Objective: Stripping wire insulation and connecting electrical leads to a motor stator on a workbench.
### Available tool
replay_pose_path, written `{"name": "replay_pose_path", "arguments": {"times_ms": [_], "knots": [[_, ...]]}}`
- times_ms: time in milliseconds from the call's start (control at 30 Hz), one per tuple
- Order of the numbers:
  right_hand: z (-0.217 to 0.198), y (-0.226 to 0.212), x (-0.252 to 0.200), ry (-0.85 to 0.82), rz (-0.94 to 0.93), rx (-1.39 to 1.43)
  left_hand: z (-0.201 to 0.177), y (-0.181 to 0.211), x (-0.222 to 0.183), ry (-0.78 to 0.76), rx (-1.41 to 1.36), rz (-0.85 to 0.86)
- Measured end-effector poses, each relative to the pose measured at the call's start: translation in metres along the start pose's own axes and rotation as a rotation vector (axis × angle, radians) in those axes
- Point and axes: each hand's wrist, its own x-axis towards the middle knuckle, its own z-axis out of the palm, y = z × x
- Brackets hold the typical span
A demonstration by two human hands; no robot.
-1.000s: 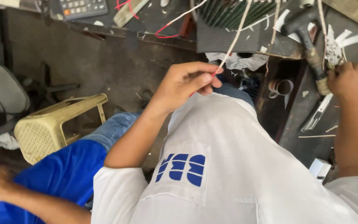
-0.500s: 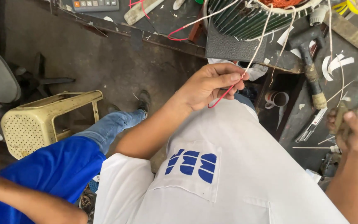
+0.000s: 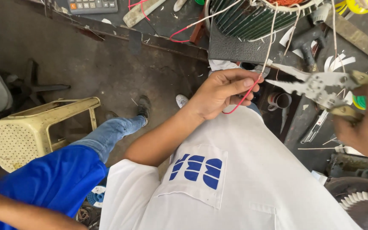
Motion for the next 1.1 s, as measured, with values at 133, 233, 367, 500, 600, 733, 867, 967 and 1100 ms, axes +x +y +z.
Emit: {"name": "replay_pose_path", "arguments": {"times_ms": [133, 233, 367, 500, 600, 733, 867, 967, 1100], "knots": [[-0.006, -0.018, 0.024, 0.056, -0.113, -0.122, 0.005, -0.006, 0.003, 0.06, -0.006, 0.052], [-0.016, -0.028, 0.036, 0.057, -0.184, -0.192, 0.004, -0.015, 0.006, 0.079, -0.029, 0.047], [-0.035, -0.044, 0.051, 0.034, -0.323, -0.673, 0.004, -0.03, 0.01, 0.124, -0.086, 0.021], [-0.05, -0.059, 0.06, 0.039, -0.392, -0.933, 0.011, -0.032, 0.01, 0.134, -0.047, 0.038], [-0.059, -0.064, 0.065, -0.038, -0.474, -1.133, 0.012, -0.035, 0.011, 0.133, -0.089, 0.019], [-0.057, -0.06, 0.075, -0.245, -0.734, -1.398, 0.01, -0.045, 0.015, 0.121, -0.144, 0.0], [-0.048, -0.053, 0.081, -0.173, -0.672, -1.369, 0.007, -0.053, 0.019, 0.109, -0.192, -0.02], [-0.057, -0.064, 0.094, -0.333, -0.868, -1.459, 0.009, -0.049, 0.019, 0.123, -0.192, -0.018], [-0.042, -0.05, 0.087, -0.198, -0.752, -1.428, 0.011, -0.045, 0.017, 0.099, -0.2, 0.013]]}}
